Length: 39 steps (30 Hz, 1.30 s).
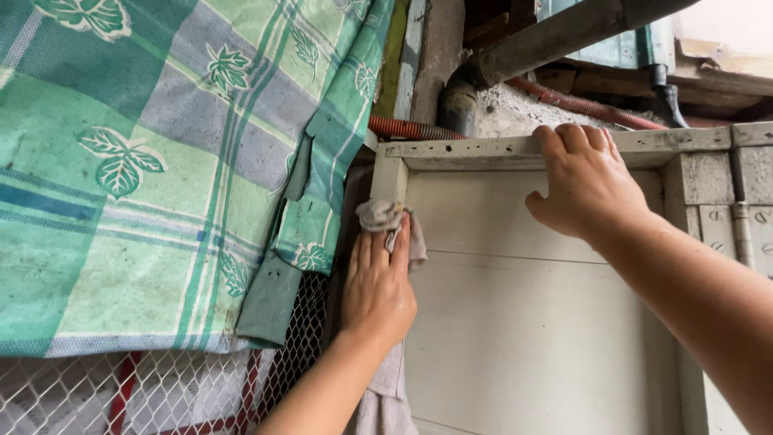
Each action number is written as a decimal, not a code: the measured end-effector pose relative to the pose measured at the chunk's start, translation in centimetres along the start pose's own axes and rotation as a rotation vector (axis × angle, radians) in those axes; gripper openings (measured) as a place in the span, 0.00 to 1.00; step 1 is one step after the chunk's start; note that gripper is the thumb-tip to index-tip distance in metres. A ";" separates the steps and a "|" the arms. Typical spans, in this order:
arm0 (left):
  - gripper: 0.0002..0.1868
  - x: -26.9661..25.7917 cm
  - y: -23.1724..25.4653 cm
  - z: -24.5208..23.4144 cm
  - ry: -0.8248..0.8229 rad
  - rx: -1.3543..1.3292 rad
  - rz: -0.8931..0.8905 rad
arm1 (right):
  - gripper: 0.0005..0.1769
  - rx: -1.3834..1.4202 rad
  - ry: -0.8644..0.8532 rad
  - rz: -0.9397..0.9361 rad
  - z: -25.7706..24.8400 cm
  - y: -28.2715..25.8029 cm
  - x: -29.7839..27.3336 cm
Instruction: The person washes a cloth in a bucket of water and uses it to wipe down a wooden door and its frame.
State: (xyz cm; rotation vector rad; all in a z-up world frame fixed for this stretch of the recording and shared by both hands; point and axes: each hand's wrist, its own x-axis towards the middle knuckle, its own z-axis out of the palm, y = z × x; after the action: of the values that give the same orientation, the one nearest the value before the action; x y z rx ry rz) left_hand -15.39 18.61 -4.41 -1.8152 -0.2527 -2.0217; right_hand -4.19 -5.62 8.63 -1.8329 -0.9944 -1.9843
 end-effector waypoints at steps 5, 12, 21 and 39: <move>0.40 4.3 -0.6 0.7 0.037 -0.035 -0.002 | 0.57 -0.075 -0.112 -0.092 -1.2 2.8 0.0; 0.41 11.7 0.9 3.1 0.105 -0.010 -0.138 | 0.75 -0.195 -0.297 0.483 -4.2 9.8 -3.8; 0.43 15.7 12.9 5.9 0.001 -0.078 0.043 | 0.80 -0.032 -0.219 0.393 -1.1 13.6 -5.4; 0.51 12.8 5.3 6.3 0.133 0.106 0.294 | 0.77 0.027 -0.183 0.385 -1.5 11.8 -6.1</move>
State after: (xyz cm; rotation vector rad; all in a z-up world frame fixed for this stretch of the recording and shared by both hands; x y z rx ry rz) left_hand -8.32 14.04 8.24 -1.5457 -0.0489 -1.8736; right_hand 2.88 -16.78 6.42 -2.0369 -0.6456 -1.5926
